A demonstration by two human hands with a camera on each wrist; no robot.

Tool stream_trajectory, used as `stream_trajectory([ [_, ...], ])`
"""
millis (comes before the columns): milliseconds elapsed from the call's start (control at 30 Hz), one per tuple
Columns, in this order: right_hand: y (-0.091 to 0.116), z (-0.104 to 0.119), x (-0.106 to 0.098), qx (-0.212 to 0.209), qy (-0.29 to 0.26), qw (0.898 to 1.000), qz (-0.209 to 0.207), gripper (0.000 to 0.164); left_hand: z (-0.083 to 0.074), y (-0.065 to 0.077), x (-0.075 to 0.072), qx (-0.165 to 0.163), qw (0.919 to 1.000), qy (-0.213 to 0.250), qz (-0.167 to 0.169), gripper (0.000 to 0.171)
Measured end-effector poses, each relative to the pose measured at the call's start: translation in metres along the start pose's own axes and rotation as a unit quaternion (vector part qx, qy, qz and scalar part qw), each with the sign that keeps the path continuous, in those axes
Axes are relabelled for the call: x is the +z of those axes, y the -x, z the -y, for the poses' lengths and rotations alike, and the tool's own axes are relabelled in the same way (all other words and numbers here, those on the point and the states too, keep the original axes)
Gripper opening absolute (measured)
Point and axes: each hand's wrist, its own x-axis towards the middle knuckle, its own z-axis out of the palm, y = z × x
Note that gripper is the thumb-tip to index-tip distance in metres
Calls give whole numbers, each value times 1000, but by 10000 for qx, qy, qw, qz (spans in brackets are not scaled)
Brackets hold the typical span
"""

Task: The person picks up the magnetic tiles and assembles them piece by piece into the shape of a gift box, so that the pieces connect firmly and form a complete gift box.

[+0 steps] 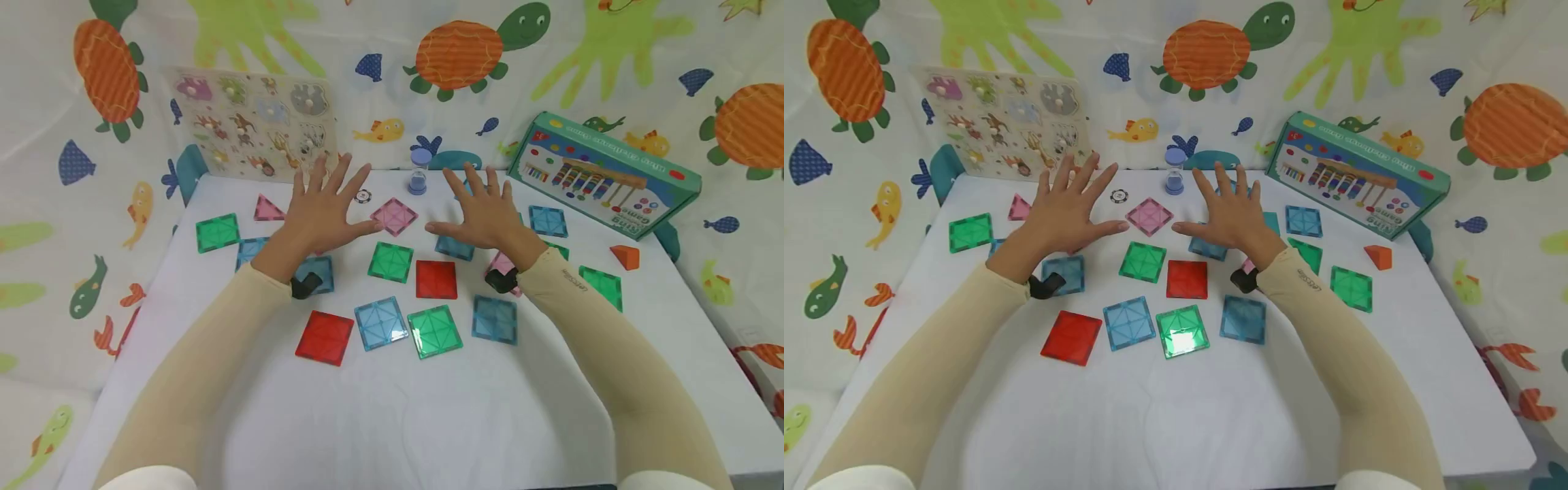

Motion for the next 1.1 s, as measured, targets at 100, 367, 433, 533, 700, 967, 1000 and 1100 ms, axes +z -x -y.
stream_trajectory([
  [100, 16, -1, 2, -93, -189, 9997, -84, 104, -7, 24, 5, 180, 9997, 144, 19, 96],
  [367, 96, 13, 20, -803, -1067, 9897, -516, 95, -33, 112, 40, 597, 9937, 883, -340, 97],
  [433, 117, 17, 30, -1116, -1551, 9808, -396, 90, -39, 131, 53, 577, 9908, 1186, -294, 96],
  [533, 140, 22, 44, -1419, -2241, 9639, -235, 83, -46, 149, 70, 565, 9875, 1461, -200, 95],
  [700, 152, 21, 64, -1555, -2750, 9480, -377, 79, -54, 151, 83, 630, 9885, 1347, -282, 96],
  [967, 150, 21, 78, -1671, -2902, 9419, -250, 79, -59, 146, 89, 725, 9910, 1076, -336, 97],
  [1000, 150, 23, 80, -1687, -2826, 9441, -186, 80, -59, 146, 89, 766, 9908, 1067, -333, 97],
  [1100, 150, 29, 85, -1772, -2500, 9519, -85, 85, -59, 149, 86, 925, 9897, 1069, -224, 98],
])
